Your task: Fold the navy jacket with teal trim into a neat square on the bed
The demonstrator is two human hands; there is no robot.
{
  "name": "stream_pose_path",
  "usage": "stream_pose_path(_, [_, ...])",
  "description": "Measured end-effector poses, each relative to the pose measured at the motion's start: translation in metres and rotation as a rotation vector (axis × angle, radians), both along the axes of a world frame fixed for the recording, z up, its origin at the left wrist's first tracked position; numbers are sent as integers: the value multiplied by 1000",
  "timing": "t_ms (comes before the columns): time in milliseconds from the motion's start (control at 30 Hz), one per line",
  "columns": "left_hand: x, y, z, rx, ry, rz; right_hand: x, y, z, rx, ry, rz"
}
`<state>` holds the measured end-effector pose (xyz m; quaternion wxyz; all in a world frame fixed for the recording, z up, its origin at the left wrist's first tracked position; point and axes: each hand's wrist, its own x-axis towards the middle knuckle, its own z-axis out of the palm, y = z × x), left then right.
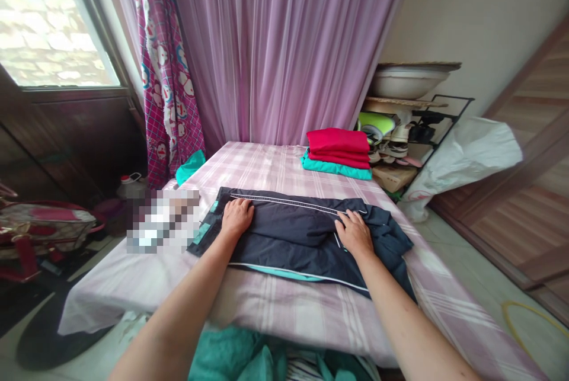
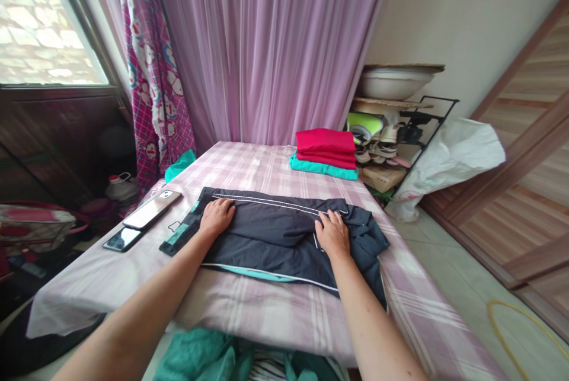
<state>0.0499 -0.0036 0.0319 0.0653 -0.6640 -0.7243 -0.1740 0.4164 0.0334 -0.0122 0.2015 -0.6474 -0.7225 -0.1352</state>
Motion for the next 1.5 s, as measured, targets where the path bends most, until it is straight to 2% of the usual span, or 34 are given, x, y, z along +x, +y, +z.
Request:
stream_pose_path(333, [3,-1,3,-56,-87,32,3,1,-5,14,0,6])
stream_pose_path(700, [-1,-1,4,-36,-101,64,3,1,-5,21,-5,3])
stream_pose_path(1067, [-1,7,8,-122,-68,76,4,2,-6,7,16,11])
stream_pose_path(1233, [-27,10,27,-174,-63,75,3,2,-6,7,10,3])
stream_pose_path(1333, [-53,3,36,-168,-53,176,2,3,-7,15,11,9])
stream_pose_path(1500, [-81,-5,31,-240,-64,360,4,4,-9,33,18,15])
